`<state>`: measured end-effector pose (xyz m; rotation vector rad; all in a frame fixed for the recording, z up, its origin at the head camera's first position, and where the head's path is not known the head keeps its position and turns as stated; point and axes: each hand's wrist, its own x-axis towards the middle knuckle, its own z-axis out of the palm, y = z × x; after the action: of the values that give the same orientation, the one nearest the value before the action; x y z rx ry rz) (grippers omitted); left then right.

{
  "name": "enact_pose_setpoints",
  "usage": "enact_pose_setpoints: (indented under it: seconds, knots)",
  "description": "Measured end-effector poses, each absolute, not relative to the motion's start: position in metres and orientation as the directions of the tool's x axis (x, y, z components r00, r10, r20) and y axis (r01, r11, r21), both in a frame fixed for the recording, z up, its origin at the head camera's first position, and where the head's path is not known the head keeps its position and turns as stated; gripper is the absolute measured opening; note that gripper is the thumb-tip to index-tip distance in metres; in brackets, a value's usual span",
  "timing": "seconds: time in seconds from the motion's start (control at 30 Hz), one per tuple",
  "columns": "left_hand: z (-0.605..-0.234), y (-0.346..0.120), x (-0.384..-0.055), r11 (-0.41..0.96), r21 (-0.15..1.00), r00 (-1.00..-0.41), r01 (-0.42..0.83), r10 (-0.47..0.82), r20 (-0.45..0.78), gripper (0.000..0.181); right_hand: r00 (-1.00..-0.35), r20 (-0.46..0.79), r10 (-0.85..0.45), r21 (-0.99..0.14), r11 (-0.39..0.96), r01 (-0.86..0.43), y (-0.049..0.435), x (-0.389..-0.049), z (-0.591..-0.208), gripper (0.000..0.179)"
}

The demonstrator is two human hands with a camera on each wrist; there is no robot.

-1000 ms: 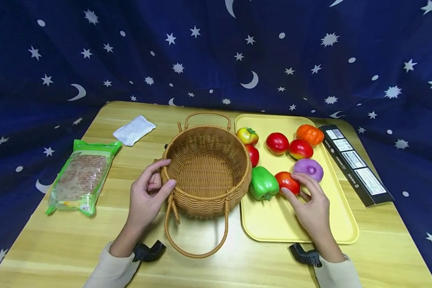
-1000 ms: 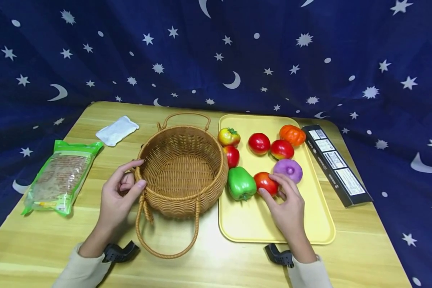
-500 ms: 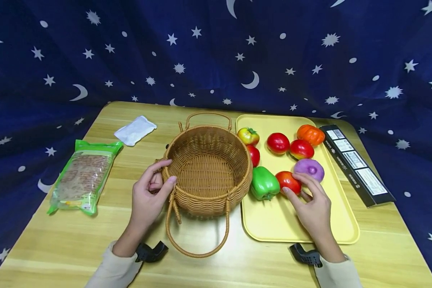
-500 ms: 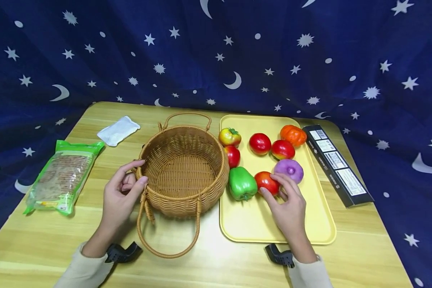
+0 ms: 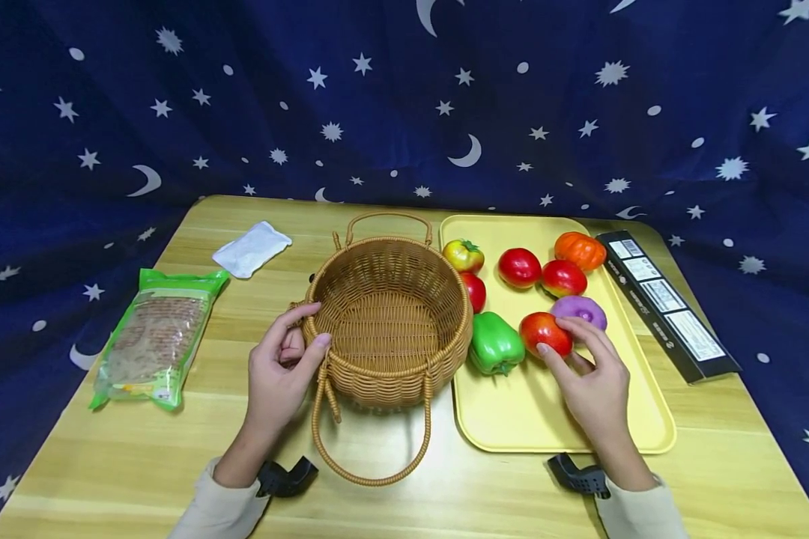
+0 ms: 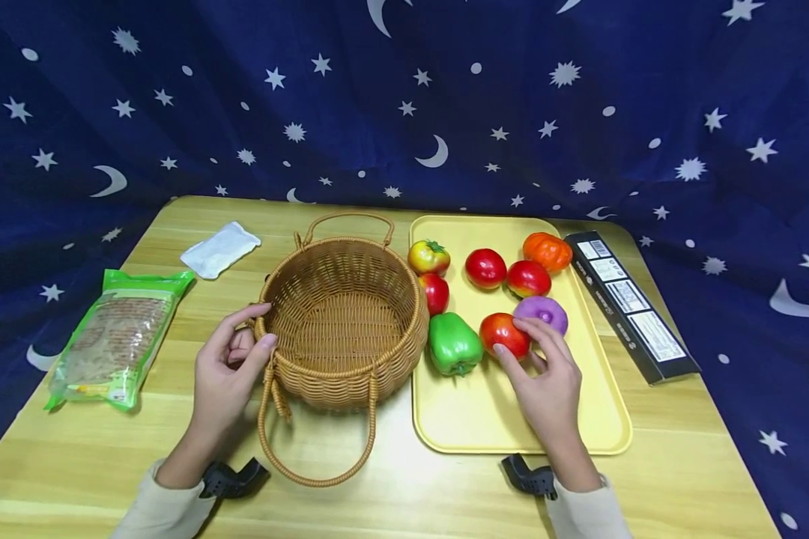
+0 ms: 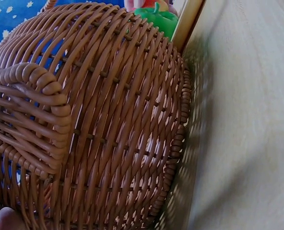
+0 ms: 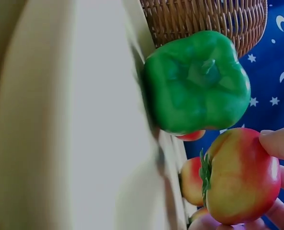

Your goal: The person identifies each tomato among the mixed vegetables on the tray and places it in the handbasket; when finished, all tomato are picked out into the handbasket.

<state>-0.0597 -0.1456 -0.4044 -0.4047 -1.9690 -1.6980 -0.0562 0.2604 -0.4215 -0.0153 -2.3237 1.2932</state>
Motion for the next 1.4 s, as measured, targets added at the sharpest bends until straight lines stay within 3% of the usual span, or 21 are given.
enact_pose_setpoints:
  seconds: [0.43, 0.7, 0.93, 1.23, 1.4]
  knots:
    - [-0.405, -0.146, -0.059, 0.160, 0.837, -0.835, 0.524, -0.100, 0.541, 0.046, -0.879, 0.427, 0.214, -0.818, 0.505, -0.274, 0.239, -0.054, -0.380, 0.043]
    - [-0.405, -0.146, -0.059, 0.157, 0.837, -0.834, 0.524, -0.104, 0.542, 0.045, -0.880, 0.443, 0.173, -0.819, 0.478, -0.318, 0.246, -0.070, -0.383, 0.048]
    - [-0.404, -0.146, -0.058, 0.159, 0.837, -0.834, 0.524, -0.105, 0.542, 0.046, -0.889, 0.446, 0.102, -0.806, 0.477, -0.350, 0.236, -0.079, -0.366, 0.051]
    - [-0.403, -0.145, -0.058, 0.172, 0.833, -0.833, 0.526, -0.094, 0.545, 0.044, -0.861, 0.508, -0.011, -0.740, 0.505, -0.444, 0.202, -0.078, -0.316, 0.045]
    - [-0.402, -0.145, -0.058, 0.179, 0.835, -0.836, 0.520, -0.093, 0.540, 0.043, -0.850, 0.524, -0.060, -0.726, 0.491, -0.482, 0.200, -0.090, -0.314, 0.046]
